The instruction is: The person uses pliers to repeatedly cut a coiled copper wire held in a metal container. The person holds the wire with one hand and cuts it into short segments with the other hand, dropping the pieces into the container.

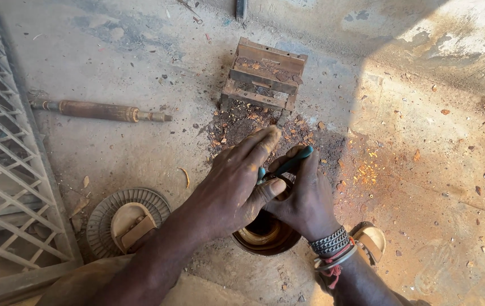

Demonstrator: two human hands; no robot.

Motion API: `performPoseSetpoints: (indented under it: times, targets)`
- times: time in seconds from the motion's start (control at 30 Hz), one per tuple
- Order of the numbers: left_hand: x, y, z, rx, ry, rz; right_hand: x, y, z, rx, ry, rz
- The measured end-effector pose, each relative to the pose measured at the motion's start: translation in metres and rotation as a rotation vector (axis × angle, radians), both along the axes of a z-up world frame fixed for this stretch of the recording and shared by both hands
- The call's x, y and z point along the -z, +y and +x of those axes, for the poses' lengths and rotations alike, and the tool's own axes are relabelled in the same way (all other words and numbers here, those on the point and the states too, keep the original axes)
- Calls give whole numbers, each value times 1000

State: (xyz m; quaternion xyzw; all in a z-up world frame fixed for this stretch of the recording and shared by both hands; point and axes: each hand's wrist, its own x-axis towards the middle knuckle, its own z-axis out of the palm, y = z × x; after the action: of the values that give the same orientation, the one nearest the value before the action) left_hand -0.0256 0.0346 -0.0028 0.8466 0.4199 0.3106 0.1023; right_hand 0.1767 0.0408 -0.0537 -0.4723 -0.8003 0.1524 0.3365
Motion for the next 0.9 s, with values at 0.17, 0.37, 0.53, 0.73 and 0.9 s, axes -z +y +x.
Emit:
performPoseSetpoints:
  times: [0.17,0.37,0.53,0.73,0.9]
  targets:
    - [-8,32,25,386,-517,-483,11,1,-2,22,-158,46]
    - [0,38,44,340,-632,-415,5,0,7,-30,-173,174]
    - [-6,33,46,162,-738,-523,10,-4,-1,-68,-130,48]
    - [-13,28,56,74,-763,-468,12,-8,-13,-51,-113,-18]
    - [-6,35,31,124,-870,-481,-11,-4,-2,21,851,-318]
